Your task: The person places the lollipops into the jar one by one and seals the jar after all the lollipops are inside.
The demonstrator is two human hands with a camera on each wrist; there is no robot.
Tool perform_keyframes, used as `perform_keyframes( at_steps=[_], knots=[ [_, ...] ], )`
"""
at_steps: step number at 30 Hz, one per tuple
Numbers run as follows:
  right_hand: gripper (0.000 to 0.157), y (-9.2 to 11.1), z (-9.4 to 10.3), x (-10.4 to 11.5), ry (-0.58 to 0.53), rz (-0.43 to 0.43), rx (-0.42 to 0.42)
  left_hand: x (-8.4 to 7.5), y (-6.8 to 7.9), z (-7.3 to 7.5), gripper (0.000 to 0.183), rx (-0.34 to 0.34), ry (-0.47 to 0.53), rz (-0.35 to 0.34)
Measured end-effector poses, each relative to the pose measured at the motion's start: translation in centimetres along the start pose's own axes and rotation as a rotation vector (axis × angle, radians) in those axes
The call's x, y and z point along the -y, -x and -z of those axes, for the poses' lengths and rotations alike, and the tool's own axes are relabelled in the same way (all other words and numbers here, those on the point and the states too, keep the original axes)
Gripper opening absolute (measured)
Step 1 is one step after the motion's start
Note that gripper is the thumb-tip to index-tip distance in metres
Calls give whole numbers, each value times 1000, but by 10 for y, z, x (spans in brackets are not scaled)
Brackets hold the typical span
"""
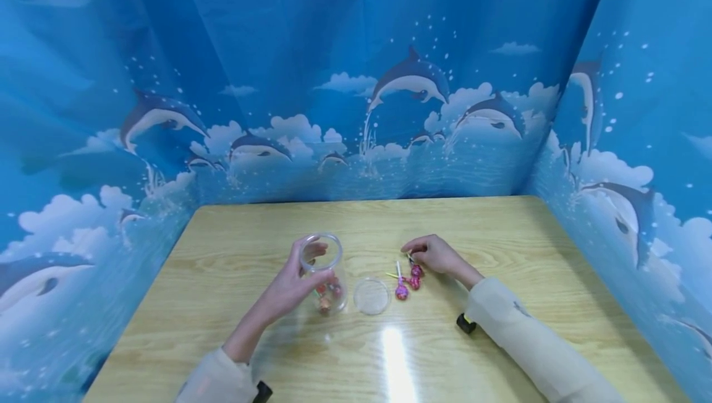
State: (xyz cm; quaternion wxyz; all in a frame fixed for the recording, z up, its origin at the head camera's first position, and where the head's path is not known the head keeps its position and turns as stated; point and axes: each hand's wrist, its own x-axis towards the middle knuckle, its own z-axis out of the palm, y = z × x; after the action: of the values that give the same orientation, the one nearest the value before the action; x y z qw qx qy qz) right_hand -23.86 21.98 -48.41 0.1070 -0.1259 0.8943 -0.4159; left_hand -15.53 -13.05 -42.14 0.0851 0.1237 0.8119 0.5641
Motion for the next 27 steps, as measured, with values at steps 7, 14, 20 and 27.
perform_keyframes(
  at_steps=[7, 14, 20, 27],
  knots=[
    [27, -1, 0, 1, 92, -10, -8, 0, 0, 0, 81, 1, 13, 0],
    [19, 2, 6, -4, 139, -69, -35, 0, -1, -1, 81, -14, -17, 14],
    [13, 9, 13, -10, 126, -84, -48, 1, -1, -1, 81, -12, -11, 17],
    [9, 14, 20, -18, 98, -100, -78, 1, -1, -1, 79, -1, -21, 11]
  ],
)
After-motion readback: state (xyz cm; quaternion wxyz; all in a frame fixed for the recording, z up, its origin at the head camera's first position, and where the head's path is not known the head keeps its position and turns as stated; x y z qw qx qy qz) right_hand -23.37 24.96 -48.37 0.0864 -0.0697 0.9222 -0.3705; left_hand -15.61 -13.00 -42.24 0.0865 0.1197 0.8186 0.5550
